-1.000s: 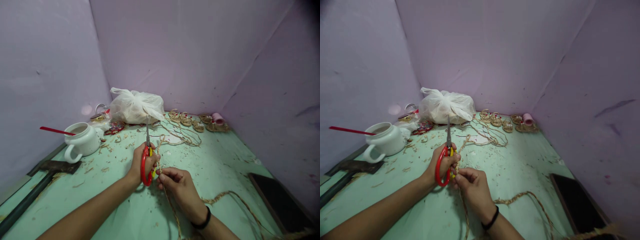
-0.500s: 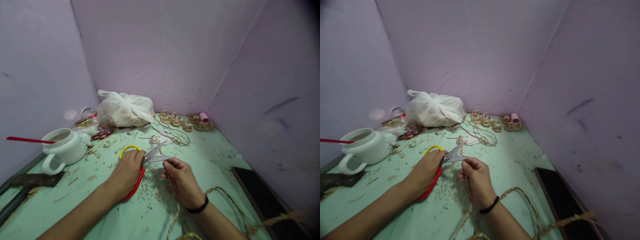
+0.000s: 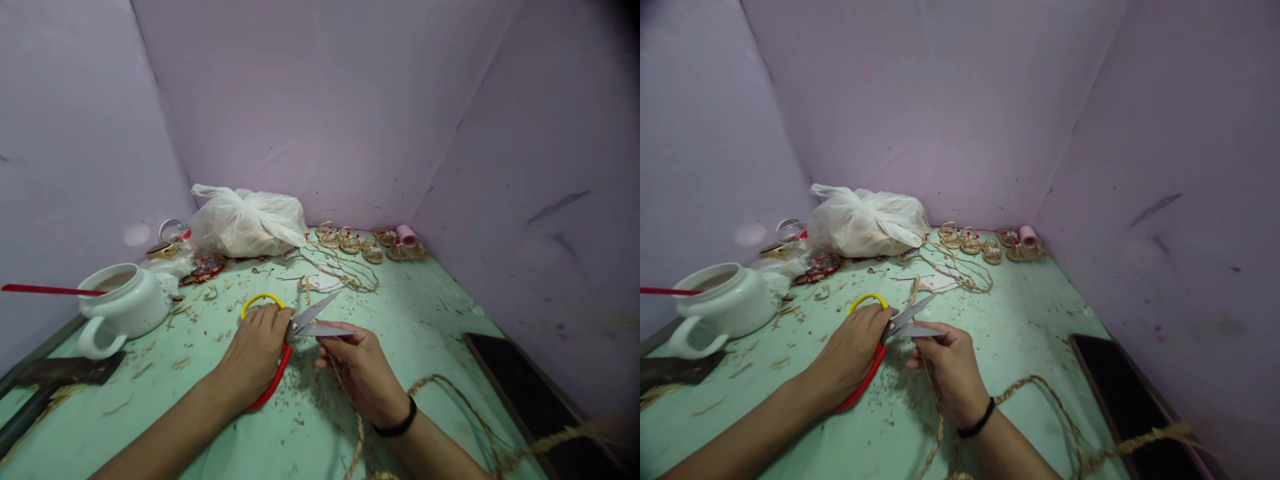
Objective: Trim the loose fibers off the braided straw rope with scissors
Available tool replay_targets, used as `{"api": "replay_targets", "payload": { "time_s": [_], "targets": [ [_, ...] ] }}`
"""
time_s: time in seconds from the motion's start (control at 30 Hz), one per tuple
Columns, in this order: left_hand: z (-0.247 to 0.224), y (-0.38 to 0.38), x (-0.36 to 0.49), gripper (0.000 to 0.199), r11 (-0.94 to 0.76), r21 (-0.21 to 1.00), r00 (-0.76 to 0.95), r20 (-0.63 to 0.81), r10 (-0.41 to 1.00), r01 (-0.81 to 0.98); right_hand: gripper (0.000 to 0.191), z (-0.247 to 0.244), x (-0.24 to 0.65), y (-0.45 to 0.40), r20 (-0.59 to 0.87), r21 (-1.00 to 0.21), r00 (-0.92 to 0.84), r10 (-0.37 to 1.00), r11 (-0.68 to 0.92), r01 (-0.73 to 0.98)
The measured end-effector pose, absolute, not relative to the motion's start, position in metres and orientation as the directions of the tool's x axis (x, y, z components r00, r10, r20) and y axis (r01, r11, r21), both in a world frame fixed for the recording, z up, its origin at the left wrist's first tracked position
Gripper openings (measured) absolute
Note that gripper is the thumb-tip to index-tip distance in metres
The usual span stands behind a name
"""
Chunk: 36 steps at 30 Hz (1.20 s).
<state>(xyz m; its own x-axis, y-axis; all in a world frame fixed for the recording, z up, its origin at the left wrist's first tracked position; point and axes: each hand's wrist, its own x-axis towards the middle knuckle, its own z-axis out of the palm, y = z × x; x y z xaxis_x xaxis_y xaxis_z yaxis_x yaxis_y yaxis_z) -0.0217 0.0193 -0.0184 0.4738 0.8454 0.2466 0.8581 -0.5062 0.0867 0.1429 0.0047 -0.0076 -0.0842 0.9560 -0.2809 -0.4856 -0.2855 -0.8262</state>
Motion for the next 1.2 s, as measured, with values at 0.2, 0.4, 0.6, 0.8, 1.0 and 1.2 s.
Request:
{"api": "replay_targets", "payload": {
  "time_s": [0.2,0.4,0.6,0.8,1.0,1.2],
  "targets": [
    [-0.021,0.021,-0.021,0.039,-0.508,0.014,0.488,0.259,0.833,0.861,0.027,-0.006,0.143,0.005,-0.360,-0.742,-0.099,0.928,-0.349,-0.572],
    [-0.017,0.020,-0.020,0.031,-0.504,-0.030,0.496,0.230,0.837,0.863,0.025,-0.006,0.144,0.004,-0.336,-0.741,-0.132,0.932,-0.349,-0.574],
    [-0.013,0.019,-0.020,0.027,-0.495,-0.043,0.494,0.178,0.851,0.868,0.023,-0.006,0.145,0.005,-0.316,-0.753,-0.142,0.938,-0.339,-0.564],
    [-0.009,0.017,-0.019,0.024,-0.497,-0.022,0.492,0.191,0.850,0.867,0.022,-0.008,0.145,0.005,-0.290,-0.760,-0.152,0.945,-0.324,-0.563],
    [-0.010,0.015,-0.022,0.021,-0.496,0.036,0.480,0.199,0.854,0.867,0.020,-0.007,0.145,0.005,-0.254,-0.763,-0.143,0.957,-0.289,-0.579],
    [-0.008,0.020,-0.029,0.029,-0.397,0.310,0.304,0.306,0.902,0.864,0.038,-0.004,0.147,0.005,-0.272,-0.734,-0.238,0.932,-0.361,-0.576]
  ]
}}
